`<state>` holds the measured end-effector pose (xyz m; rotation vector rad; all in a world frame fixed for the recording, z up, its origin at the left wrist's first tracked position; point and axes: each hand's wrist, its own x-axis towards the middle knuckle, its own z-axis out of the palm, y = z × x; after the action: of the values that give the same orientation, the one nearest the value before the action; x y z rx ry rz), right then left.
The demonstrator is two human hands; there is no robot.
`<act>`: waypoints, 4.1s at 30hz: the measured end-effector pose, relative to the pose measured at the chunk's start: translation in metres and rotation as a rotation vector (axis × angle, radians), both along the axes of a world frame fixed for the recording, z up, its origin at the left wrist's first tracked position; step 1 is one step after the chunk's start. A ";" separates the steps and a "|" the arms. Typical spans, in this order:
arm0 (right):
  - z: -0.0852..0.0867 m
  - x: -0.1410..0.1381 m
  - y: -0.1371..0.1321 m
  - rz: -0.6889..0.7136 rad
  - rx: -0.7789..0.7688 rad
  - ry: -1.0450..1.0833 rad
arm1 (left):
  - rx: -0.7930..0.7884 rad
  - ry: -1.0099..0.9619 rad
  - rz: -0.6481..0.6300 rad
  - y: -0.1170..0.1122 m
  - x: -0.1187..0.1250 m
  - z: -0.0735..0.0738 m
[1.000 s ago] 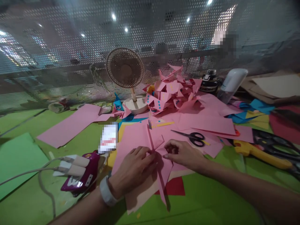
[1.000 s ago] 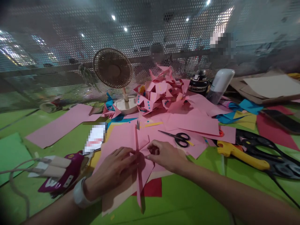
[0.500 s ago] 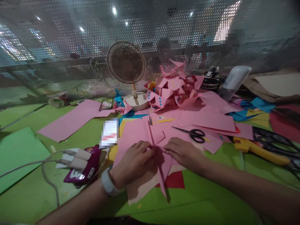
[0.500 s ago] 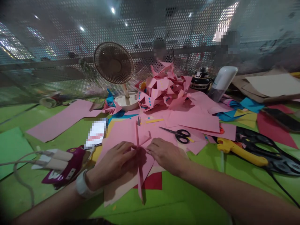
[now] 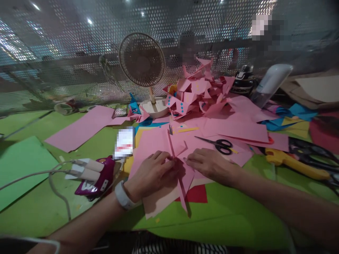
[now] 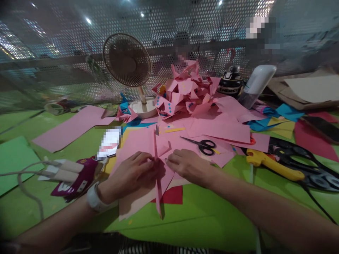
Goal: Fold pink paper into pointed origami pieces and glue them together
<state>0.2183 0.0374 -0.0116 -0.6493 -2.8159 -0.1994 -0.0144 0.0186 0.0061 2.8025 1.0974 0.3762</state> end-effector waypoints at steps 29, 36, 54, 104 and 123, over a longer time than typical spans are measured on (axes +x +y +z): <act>-0.006 0.002 0.005 0.023 0.006 0.071 | 0.038 0.032 -0.005 0.000 0.000 -0.003; -0.008 0.003 0.008 0.060 -0.012 0.070 | 0.058 0.009 -0.002 -0.001 0.000 -0.003; -0.008 0.004 0.008 0.045 -0.057 0.008 | 0.017 0.042 0.014 0.000 0.000 -0.002; 0.011 -0.008 0.024 -0.615 -1.312 0.290 | 0.113 0.250 0.001 0.004 0.010 0.007; 0.018 -0.026 0.049 -0.807 -1.422 0.054 | 0.151 0.237 0.000 0.005 0.008 0.002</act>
<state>0.1921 0.0865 0.0068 -1.8895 -2.0246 1.7192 -0.0069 0.0240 0.0081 3.0425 1.1587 0.1341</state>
